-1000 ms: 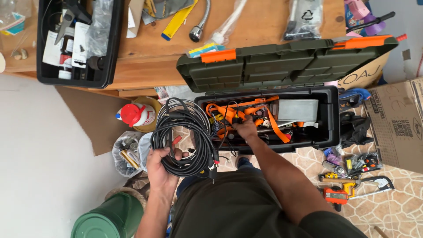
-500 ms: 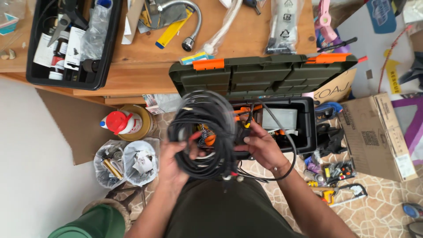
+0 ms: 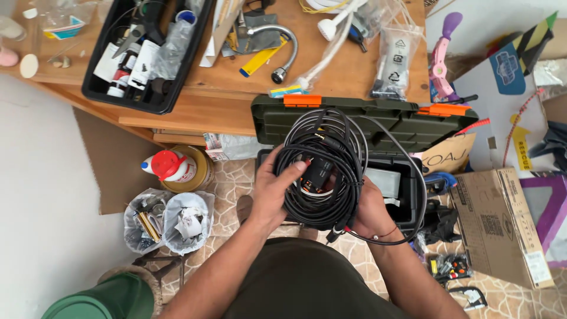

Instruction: Organizing and inspecting various items like cables and straps inside a toolbox

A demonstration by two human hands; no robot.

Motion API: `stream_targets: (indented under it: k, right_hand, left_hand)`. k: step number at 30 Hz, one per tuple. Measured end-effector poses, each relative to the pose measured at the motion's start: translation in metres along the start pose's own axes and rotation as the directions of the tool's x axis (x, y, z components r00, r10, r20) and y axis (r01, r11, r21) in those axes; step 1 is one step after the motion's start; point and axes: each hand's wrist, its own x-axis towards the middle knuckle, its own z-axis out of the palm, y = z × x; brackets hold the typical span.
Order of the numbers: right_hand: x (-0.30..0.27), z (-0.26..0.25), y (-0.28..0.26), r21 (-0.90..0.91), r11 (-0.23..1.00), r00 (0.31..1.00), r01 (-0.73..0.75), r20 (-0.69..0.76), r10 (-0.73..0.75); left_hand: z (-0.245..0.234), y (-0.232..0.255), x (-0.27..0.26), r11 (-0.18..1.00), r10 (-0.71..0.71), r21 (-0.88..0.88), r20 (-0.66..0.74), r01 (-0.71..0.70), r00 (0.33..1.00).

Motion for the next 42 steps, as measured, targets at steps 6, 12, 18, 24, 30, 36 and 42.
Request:
stream_targets:
  k: [6, 12, 18, 24, 30, 36, 42]
  right_hand:
    - [0.011, 0.017, -0.029, -0.16, 0.987, 1.0, 0.016, 0.01, -0.014]
    - [0.019, 0.027, -0.039, -0.324, 0.945, 0.999, 0.038, -0.017, -0.046]
    - [0.027, -0.017, -0.016, 0.319, 0.942, 0.992, -0.1, -0.043, 0.12]
    - [0.012, 0.017, -0.018, 0.112, 0.986, 0.97, 0.125, -0.223, -0.098]
    - [0.009, 0.037, -0.04, -0.487, 0.815, 0.931, 0.314, -0.008, -0.364]
    - [0.007, 0.055, -0.058, -0.467, 0.767, 0.84, 0.44, -0.087, -0.535]
    - [0.015, 0.046, -0.042, -0.239, 0.908, 0.863, 0.343, -0.301, -0.405]
  left_hand:
    - [-0.014, 0.0, -0.007, 0.984, -0.135, -0.118, 0.017, 0.136, 0.991]
    - [-0.018, 0.004, -0.005, 0.985, -0.065, -0.167, -0.079, 0.051, 0.995]
    - [-0.003, 0.04, -0.006, 0.983, 0.11, -0.122, -0.186, -0.134, 0.976]
    - [-0.011, 0.038, -0.001, 0.974, 0.206, -0.052, -0.2, -0.22, 0.958]
    - [-0.019, 0.028, 0.001, 0.959, 0.277, 0.086, -0.09, -0.27, 0.957]
    - [-0.024, 0.023, 0.001, 0.941, 0.322, 0.138, -0.076, -0.31, 0.944]
    - [-0.015, 0.029, 0.0, 0.969, 0.234, -0.03, -0.189, -0.244, 0.954]
